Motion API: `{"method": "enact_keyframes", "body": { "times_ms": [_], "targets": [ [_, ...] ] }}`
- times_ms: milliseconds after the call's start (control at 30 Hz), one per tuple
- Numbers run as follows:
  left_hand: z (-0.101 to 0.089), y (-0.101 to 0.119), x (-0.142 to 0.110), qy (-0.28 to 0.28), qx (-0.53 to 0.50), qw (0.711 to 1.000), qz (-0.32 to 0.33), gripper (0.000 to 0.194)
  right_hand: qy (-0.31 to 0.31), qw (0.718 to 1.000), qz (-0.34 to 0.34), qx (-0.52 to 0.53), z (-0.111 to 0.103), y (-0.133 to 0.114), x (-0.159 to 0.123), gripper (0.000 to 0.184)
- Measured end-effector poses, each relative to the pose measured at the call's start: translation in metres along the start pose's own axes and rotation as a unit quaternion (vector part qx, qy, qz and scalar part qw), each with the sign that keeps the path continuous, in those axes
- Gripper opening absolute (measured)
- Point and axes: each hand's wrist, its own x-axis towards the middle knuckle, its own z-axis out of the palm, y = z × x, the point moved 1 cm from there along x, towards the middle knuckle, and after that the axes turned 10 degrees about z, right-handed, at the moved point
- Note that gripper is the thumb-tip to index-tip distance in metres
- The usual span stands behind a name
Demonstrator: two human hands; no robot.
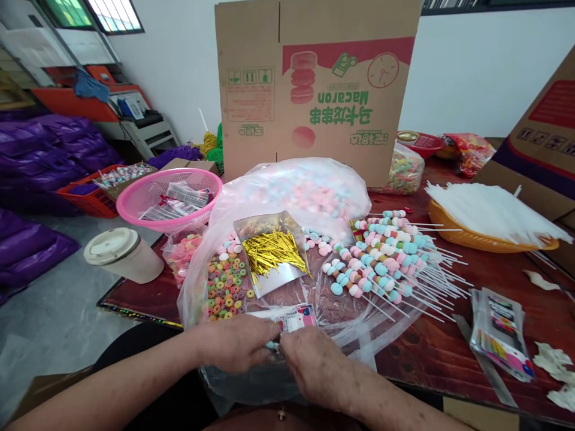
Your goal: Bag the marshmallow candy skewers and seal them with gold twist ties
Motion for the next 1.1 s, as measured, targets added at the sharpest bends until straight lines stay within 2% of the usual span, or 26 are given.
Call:
{"method": "enact_keyframes", "body": {
  "times_ms": [33,67,100,133,167,200,233,267,300,333,367,400,433,500,600,667,733,800,900,1000,1100],
  "targets": [
    [0.001,0.003,-0.002,-0.045,0.118,0.991,0.042,0.010,-0.021,0.990,0.069,0.121,0.000,-0.004,0.002,0.026],
    [0.002,0.006,-0.005,-0.066,0.222,0.969,0.089,0.007,-0.048,0.959,0.135,0.246,-0.001,-0.008,0.005,0.031],
    [0.003,0.008,-0.008,-0.071,0.302,0.942,0.127,0.012,-0.085,0.911,0.187,0.357,-0.002,-0.012,0.009,0.033],
    [0.003,0.010,-0.013,-0.053,0.350,0.922,0.155,0.017,-0.135,0.861,0.219,0.438,-0.005,-0.015,0.014,0.033],
    [0.002,0.010,-0.018,-0.026,0.369,0.913,0.172,0.020,-0.185,0.825,0.231,0.482,-0.010,-0.018,0.021,0.033],
    [0.001,0.009,-0.023,0.013,0.365,0.914,0.175,0.023,-0.224,0.814,0.226,0.486,-0.015,-0.018,0.030,0.032],
    [0.000,0.007,-0.028,0.060,0.338,0.925,0.162,0.024,-0.226,0.840,0.216,0.444,-0.022,-0.016,0.042,0.031],
    [-0.002,0.005,-0.031,0.116,0.291,0.941,0.130,0.023,-0.187,0.885,0.210,0.370,-0.029,-0.012,0.057,0.032],
    [-0.004,0.002,-0.034,0.177,0.229,0.954,0.080,0.022,-0.116,0.932,0.206,0.276,-0.034,-0.006,0.073,0.033],
    [-0.006,-0.002,-0.036,0.236,0.153,0.959,0.018,0.021,0.001,0.963,0.216,0.162,-0.039,0.001,0.091,0.034],
    [-0.007,-0.006,-0.036,0.287,0.066,0.955,-0.048,0.019,0.077,0.966,0.228,0.093,-0.040,0.007,0.108,0.031],
    [-0.007,-0.010,-0.036,0.330,-0.024,0.937,-0.109,0.019,0.118,0.963,0.239,0.048,-0.038,0.012,0.124,0.026],
    [-0.007,-0.013,-0.035,0.367,-0.110,0.909,-0.163,0.020,0.142,0.957,0.252,0.017,-0.034,0.017,0.139,0.022],
    [-0.007,-0.018,-0.033,0.407,-0.257,0.841,-0.246,0.026,0.145,0.951,0.273,-0.017,-0.024,0.025,0.158,0.019],
    [-0.007,-0.021,-0.031,0.436,-0.385,0.762,-0.285,0.032,0.144,0.947,0.282,-0.056,-0.021,0.035,0.162,0.019],
    [-0.008,-0.020,-0.030,0.452,-0.423,0.733,-0.282,0.030,0.144,0.950,0.269,-0.072,-0.029,0.041,0.152,0.018],
    [-0.008,-0.018,-0.028,0.457,-0.440,0.722,-0.278,0.028,0.148,0.951,0.257,-0.084,-0.040,0.043,0.135,0.016],
    [-0.006,-0.015,-0.024,0.445,-0.449,0.724,-0.274,0.027,0.151,0.952,0.252,-0.092,-0.049,0.040,0.116,0.015],
    [0.000,-0.013,-0.017,0.420,-0.456,0.738,-0.265,0.029,0.153,0.969,0.195,-0.023,-0.051,0.025,0.090,0.014],
    [0.007,-0.013,-0.008,0.400,-0.445,0.758,-0.261,0.030,0.172,0.973,0.127,0.086,-0.045,0.004,0.074,0.014],
    [0.012,-0.010,-0.002,0.374,-0.415,0.797,-0.230,0.026,0.133,0.972,0.080,0.174,-0.030,-0.013,0.067,0.018]
  ]
}}
